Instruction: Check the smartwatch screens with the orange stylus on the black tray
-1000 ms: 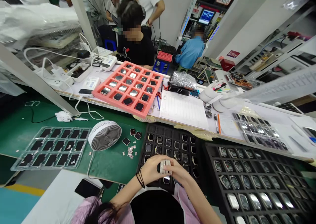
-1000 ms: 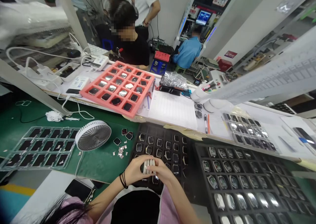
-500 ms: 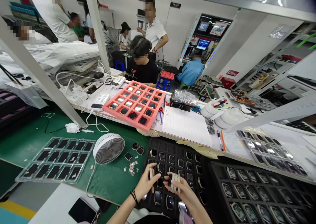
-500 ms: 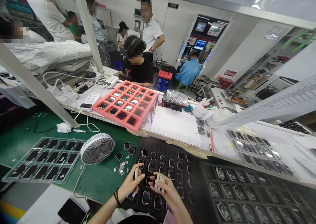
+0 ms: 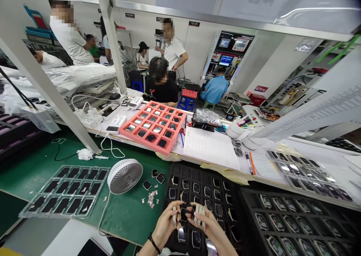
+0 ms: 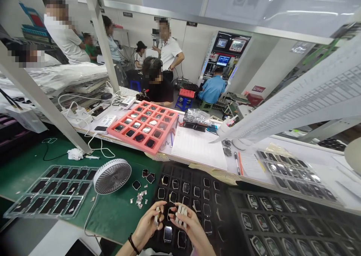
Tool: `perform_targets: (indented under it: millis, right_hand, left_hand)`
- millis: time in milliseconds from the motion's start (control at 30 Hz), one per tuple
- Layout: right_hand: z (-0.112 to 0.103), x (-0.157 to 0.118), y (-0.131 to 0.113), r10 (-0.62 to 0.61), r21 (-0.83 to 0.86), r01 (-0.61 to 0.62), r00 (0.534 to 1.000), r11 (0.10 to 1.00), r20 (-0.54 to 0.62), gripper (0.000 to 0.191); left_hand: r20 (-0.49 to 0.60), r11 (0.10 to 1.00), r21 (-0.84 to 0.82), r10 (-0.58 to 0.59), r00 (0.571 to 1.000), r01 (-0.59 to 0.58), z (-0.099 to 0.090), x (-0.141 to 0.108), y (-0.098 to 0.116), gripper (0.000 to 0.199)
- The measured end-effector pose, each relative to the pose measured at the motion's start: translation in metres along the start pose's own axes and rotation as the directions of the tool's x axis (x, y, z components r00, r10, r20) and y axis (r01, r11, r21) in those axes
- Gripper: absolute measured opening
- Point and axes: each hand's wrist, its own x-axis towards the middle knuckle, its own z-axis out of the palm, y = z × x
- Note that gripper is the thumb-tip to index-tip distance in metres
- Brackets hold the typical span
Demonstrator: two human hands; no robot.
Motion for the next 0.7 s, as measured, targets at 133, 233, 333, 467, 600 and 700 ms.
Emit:
perform_targets:
  millis: [133,233,333,467,600,700]
  right_hand:
    - [-0.001,-0.001,0.002,-0.009,0.004,0.008,1.0,1.0,0.004,0.04]
    - [-0.002,-0.001,0.002,-0.007,0.005,0.007,1.0,1.0,0.004,0.042]
    - [-0.006,-0.001,0.002,-0.007,0.011,0.007,1.0,1.0,0.009,0.042]
    - [-0.013,0.004,0.003,0.003,0.02,-0.003,1.0,1.0,0.015,0.041]
    - [-0.02,0.015,-0.002,-0.015,-0.006,0.015,1.0,1.0,-0.022,0.043]
    - [-0.025,0.029,-0.013,-0.038,-0.03,0.036,0.998,0.999,-0.058,0.047]
  left_hand:
    - [-0.013,0.999,0.035,0.02,1.0,-0.02,0.0,0.0,0.003,0.034]
    - [-0.016,0.998,0.056,0.02,1.0,-0.019,0.0,0.0,0.0,0.035]
    - [-0.012,0.998,0.07,0.008,1.0,-0.007,-0.002,0.002,-0.008,0.036]
    - [-0.012,0.996,0.09,0.002,1.0,-0.001,-0.005,0.008,-0.015,0.035]
    - [-0.039,0.972,0.222,0.089,0.995,-0.078,-0.006,0.027,-0.005,0.033]
    - [-0.01,0.789,0.562,0.308,0.951,-0.249,-0.008,0.057,0.008,0.033]
